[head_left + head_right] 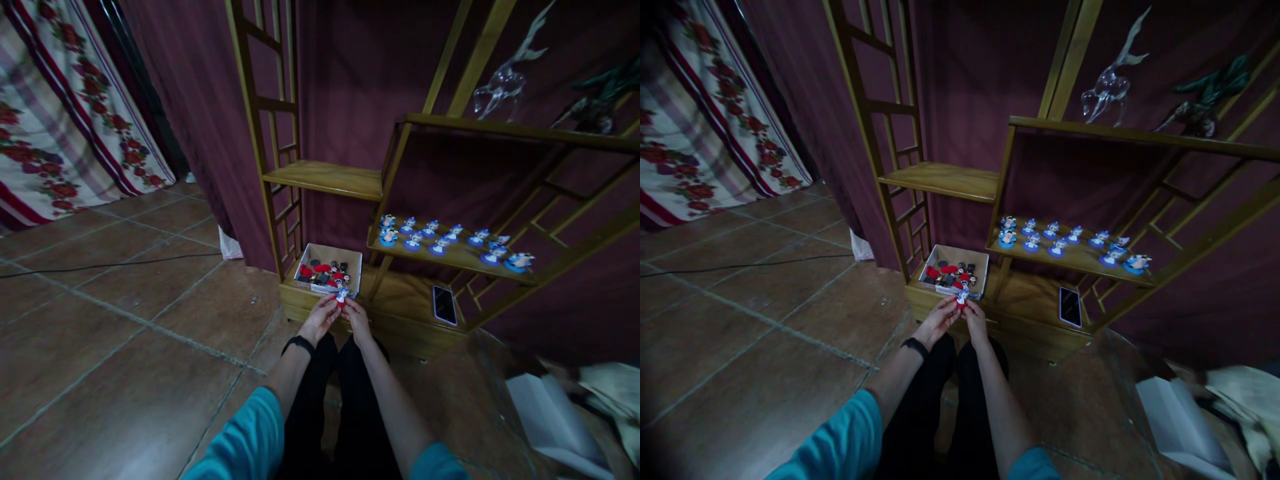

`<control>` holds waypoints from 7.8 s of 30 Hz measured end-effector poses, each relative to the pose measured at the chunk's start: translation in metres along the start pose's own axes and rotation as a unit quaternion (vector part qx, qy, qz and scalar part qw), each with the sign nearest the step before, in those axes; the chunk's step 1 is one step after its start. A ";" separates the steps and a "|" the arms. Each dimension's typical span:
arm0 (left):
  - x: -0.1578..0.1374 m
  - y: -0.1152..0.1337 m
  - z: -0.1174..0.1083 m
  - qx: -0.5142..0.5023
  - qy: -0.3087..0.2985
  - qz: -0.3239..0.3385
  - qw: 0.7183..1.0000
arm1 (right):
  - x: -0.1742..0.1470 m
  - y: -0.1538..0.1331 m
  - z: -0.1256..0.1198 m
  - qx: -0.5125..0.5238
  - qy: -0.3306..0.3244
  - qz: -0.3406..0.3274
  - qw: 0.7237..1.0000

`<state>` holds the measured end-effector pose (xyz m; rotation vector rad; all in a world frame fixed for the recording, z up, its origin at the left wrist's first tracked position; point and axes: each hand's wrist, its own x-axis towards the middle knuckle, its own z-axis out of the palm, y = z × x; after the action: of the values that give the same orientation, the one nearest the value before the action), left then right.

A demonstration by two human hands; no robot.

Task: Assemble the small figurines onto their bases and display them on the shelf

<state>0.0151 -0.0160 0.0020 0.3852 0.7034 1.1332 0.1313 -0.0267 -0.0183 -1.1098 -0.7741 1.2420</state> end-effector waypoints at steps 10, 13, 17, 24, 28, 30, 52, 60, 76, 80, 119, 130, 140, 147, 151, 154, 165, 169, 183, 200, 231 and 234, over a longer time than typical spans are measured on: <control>0.001 0.001 0.003 -0.016 -0.004 -0.026 1.000 | -0.002 0.001 -0.002 -0.025 0.009 -0.021 0.999; -0.001 0.001 0.004 -0.028 0.006 -0.030 0.999 | -0.005 -0.001 -0.001 -0.034 0.002 -0.040 0.999; -0.005 0.001 0.007 -0.039 0.011 -0.036 0.999 | -0.007 -0.005 0.002 -0.042 0.002 -0.057 0.998; -0.008 0.002 0.010 -0.049 0.019 -0.051 0.997 | -0.010 -0.011 0.003 -0.075 0.008 -0.076 0.994; -0.006 0.001 0.009 -0.050 0.021 -0.055 0.997 | -0.013 -0.013 0.003 -0.080 -0.008 -0.092 0.992; -0.005 0.002 0.009 -0.056 0.024 -0.055 0.997 | -0.015 -0.015 0.004 -0.079 -0.016 -0.093 0.992; -0.010 -0.008 0.010 -0.042 -0.026 0.039 0.998 | -0.011 -0.009 0.009 -0.078 0.013 -0.063 0.995; -0.016 -0.006 0.014 -0.040 -0.036 0.046 0.997 | -0.017 -0.020 0.015 -0.092 0.022 -0.089 0.991; -0.006 -0.003 0.010 -0.061 0.033 -0.038 0.997 | -0.005 -0.003 0.008 -0.134 0.032 -0.124 0.983; -0.005 -0.001 0.011 -0.068 0.040 -0.050 0.996 | -0.006 -0.005 0.009 -0.124 0.028 -0.113 0.985; -0.002 -0.004 0.010 -0.054 0.024 -0.062 0.996 | -0.007 -0.005 0.009 -0.090 0.026 -0.115 0.989; 0.009 -0.001 0.008 0.000 0.029 -0.065 0.997 | 0.003 0.000 0.010 -0.080 0.022 -0.118 0.990; 0.003 0.002 0.015 0.007 0.006 -0.042 0.999 | 0.000 -0.007 0.009 -0.115 0.066 -0.154 0.979; -0.001 -0.004 0.020 -0.001 -0.018 -0.037 0.999 | -0.010 -0.020 0.003 -0.108 0.070 -0.160 0.979; -0.001 -0.006 0.018 -0.007 -0.032 -0.042 0.999 | -0.011 -0.021 0.000 -0.105 0.068 -0.154 0.980; -0.002 -0.007 0.018 -0.005 -0.044 -0.040 0.998 | -0.010 -0.020 -0.003 -0.123 0.071 -0.155 0.978; -0.006 -0.007 0.020 -0.017 -0.055 -0.044 0.997 | -0.017 -0.032 -0.003 -0.090 0.037 -0.142 0.985; -0.004 -0.008 0.018 -0.003 -0.064 -0.052 0.997 | -0.018 -0.033 -0.003 -0.078 0.050 -0.139 0.986; -0.015 -0.002 0.028 0.030 -0.079 -0.111 0.990 | -0.021 -0.055 -0.017 -0.048 0.091 -0.175 0.979; 0.000 0.007 0.013 0.036 -0.020 -0.081 0.996 | 0.077 -0.291 -0.202 -0.346 0.279 -0.319 0.837; 0.004 0.009 0.009 0.044 0.001 -0.086 0.995 | 0.096 -0.277 -0.218 -0.476 0.249 -0.287 0.793; 0.006 0.008 0.006 0.050 0.002 -0.079 0.996 | 0.095 -0.277 -0.218 -0.470 0.256 -0.290 0.793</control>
<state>0.0154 -0.0071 0.0098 0.4047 0.7812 0.9521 0.4425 0.0281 0.1635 -1.7112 -1.2164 -0.0731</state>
